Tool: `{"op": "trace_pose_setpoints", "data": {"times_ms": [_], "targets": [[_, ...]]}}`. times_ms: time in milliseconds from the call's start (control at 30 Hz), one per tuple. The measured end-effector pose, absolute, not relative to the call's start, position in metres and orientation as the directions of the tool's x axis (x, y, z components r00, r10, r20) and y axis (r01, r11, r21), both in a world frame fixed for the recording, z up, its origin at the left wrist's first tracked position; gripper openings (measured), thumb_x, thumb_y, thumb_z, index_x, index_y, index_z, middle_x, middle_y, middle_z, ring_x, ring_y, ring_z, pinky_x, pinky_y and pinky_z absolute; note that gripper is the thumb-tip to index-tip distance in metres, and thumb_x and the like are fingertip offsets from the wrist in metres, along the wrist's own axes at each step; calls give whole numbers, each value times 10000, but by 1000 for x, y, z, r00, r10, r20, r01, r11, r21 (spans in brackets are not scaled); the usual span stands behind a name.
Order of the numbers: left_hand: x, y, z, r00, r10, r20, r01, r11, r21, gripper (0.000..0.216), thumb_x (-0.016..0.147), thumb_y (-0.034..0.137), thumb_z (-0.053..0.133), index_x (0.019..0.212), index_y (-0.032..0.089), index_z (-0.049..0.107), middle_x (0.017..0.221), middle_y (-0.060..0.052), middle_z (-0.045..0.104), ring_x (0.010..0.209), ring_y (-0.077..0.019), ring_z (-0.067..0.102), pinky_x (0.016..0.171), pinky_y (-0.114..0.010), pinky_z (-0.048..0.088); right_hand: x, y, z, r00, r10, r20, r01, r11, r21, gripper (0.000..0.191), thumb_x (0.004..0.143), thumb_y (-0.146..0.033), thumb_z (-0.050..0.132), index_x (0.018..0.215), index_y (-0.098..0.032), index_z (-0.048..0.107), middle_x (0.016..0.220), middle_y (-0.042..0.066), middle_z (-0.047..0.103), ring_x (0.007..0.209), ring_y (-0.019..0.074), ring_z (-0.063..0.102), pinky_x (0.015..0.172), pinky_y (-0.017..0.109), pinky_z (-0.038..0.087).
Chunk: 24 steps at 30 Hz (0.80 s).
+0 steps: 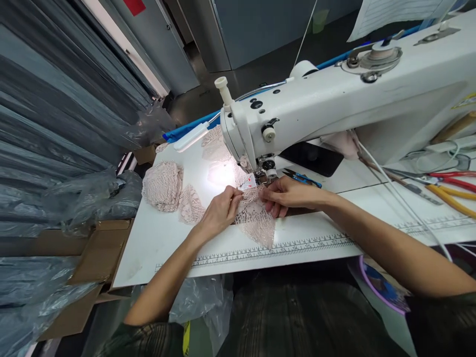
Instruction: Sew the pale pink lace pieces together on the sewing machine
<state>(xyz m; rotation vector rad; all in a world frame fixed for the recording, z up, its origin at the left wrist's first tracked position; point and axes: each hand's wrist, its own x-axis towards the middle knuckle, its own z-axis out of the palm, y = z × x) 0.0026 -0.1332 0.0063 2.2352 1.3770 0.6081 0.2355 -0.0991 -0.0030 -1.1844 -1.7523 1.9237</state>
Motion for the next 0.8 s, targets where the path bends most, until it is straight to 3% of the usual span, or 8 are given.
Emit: {"op": "trace_pose_setpoints", "data": {"times_ms": [100,167,333,500,633,700,800], "targets": [[15,-158,17,340,940,33,493,-208,845,164,935,337,554,959,180,513,702,13,584,577,-101,519,534,-210,397,232,-104,-1,-755,605,-250,117,-251,-961,518,763,-569,718,1033,-129,673,947,77,702,777,128,667,714,232,565],[21,-169,24,328,944,-22,372,-108,922,209,888,356,636,942,171,553,745,-7,620,609,-96,549,541,-195,408,229,-108,-1,-816,555,-164,23,-251,-968,515,744,-466,773,1128,-147,647,923,37,693,807,116,657,772,232,551],[8,-170,39,144,989,-25,255,-12,967,277,819,417,718,904,162,652,623,23,551,527,-69,469,497,-172,377,225,-107,-8,-869,469,-155,-14,-336,-942,371,756,-315,767,1063,-139,657,831,13,682,755,109,663,761,245,550],[-4,-159,50,21,997,-73,101,70,992,341,728,427,798,903,168,660,600,44,533,473,-51,412,441,-157,326,224,-103,-12,-759,600,-255,26,-363,-932,278,858,-384,656,1003,-148,667,943,62,693,886,138,669,839,273,545],[5,-164,46,134,978,-161,61,154,986,378,713,441,809,930,155,689,651,12,585,541,-75,490,505,-175,398,220,-109,-5,-823,564,-75,-37,-184,-982,326,864,-445,646,1021,-160,666,1059,56,666,998,154,610,900,292,495],[9,-168,42,174,968,-183,87,170,982,390,720,447,803,956,154,703,704,-7,611,569,-78,504,522,-178,405,218,-113,-2,-857,516,15,-61,-73,-995,330,823,-425,700,1024,-166,660,1009,27,653,937,144,584,847,282,479],[7,-171,36,190,966,-176,182,142,973,351,742,435,790,945,157,719,731,-16,619,556,-67,475,503,-174,374,216,-116,-2,-876,482,3,-3,-1,-1000,225,844,-359,667,933,-153,658,820,-13,599,729,105,511,676,240,426]]}}
